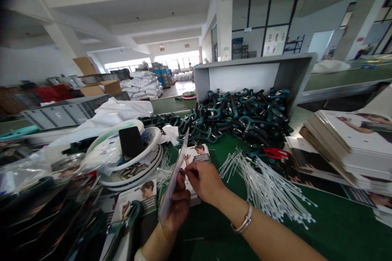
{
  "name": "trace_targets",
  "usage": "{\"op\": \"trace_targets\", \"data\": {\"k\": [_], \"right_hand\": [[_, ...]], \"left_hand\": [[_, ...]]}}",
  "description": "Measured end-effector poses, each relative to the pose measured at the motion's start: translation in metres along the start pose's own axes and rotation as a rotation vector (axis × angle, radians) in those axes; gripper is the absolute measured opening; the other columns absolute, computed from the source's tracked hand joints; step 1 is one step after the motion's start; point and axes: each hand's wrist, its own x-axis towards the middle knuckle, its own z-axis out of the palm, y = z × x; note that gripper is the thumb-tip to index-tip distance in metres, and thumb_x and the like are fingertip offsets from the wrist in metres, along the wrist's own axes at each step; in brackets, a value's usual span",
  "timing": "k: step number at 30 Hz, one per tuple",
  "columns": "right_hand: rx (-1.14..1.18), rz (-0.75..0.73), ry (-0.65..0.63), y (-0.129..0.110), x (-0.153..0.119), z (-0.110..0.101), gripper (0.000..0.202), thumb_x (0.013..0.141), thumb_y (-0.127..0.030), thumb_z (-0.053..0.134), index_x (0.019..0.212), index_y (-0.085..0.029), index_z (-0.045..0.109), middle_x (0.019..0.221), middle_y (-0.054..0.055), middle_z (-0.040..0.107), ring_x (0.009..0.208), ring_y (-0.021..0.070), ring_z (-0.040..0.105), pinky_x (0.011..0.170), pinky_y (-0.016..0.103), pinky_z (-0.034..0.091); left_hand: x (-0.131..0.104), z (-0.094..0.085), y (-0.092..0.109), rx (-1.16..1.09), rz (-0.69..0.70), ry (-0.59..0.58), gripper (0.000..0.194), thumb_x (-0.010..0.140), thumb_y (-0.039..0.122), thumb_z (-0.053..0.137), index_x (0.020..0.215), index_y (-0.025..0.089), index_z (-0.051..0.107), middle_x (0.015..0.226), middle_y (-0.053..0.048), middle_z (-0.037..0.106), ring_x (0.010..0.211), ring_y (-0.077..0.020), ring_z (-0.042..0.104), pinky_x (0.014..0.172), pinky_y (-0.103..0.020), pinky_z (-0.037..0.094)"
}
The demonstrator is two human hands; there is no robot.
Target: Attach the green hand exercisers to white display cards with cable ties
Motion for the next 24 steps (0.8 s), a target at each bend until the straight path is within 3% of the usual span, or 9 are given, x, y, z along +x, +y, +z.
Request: {"op": "trace_targets", "data": {"k": [6, 11, 16, 20, 24], "right_hand": [[-0.152, -0.100, -0.049, -0.009, 0.002, -0.001, 0.016, 0.079, -0.014, 0.051, 0.076, -0.016, 0.066, 0.069, 0.003, 0.064, 0.062, 0.0132, 0.056, 0.058, 0.022, 0.038], [-0.220, -0.075, -0.043, -0.017, 0.003, -0.003, 0.018, 0.080, -0.016, 0.050, 0.072, -0.014, 0.066, 0.065, 0.004, 0.063, 0.061, 0.0133, 0.055, 0.056, 0.023, 0.036], [-0.257, -0.066, -0.059, -0.018, 0.005, -0.003, 0.017, 0.079, -0.018, 0.051, 0.070, -0.015, 0.065, 0.063, 0.004, 0.062, 0.058, 0.0132, 0.054, 0.054, 0.023, 0.034], [-0.247, -0.166, -0.115, -0.016, 0.005, -0.001, 0.014, 0.077, -0.015, 0.050, 0.075, -0.017, 0.065, 0.071, 0.003, 0.065, 0.067, 0.0147, 0.057, 0.060, 0.024, 0.038], [-0.293, -0.202, -0.182, -0.017, 0.005, -0.001, 0.016, 0.078, -0.015, 0.049, 0.075, -0.017, 0.064, 0.075, 0.005, 0.066, 0.072, 0.0166, 0.059, 0.064, 0.025, 0.039]], "left_hand": [[0.002, -0.007, 0.003, -0.128, -0.014, -0.076, 0.030, 0.082, 0.010, 0.048, 0.109, 0.017, 0.060, 0.086, -0.003, 0.071, 0.047, -0.0024, 0.048, 0.036, -0.005, 0.033], [0.003, -0.016, 0.002, -0.083, 0.018, -0.110, 0.032, 0.084, 0.013, 0.048, 0.113, 0.021, 0.059, 0.090, -0.002, 0.072, 0.049, -0.0017, 0.050, 0.037, -0.004, 0.033], [0.002, -0.018, 0.001, -0.018, 0.053, -0.065, 0.027, 0.087, 0.021, 0.047, 0.109, 0.023, 0.062, 0.092, -0.002, 0.071, 0.049, -0.0028, 0.049, 0.037, -0.006, 0.033], [0.002, -0.016, 0.001, 0.033, 0.067, -0.019, 0.022, 0.084, 0.019, 0.052, 0.101, 0.023, 0.065, 0.088, 0.000, 0.071, 0.047, -0.0018, 0.047, 0.036, -0.005, 0.031], [0.002, -0.016, 0.002, 0.044, 0.097, 0.034, 0.023, 0.088, 0.021, 0.046, 0.096, 0.021, 0.067, 0.084, 0.001, 0.071, 0.045, -0.0025, 0.046, 0.033, -0.007, 0.029]]}}
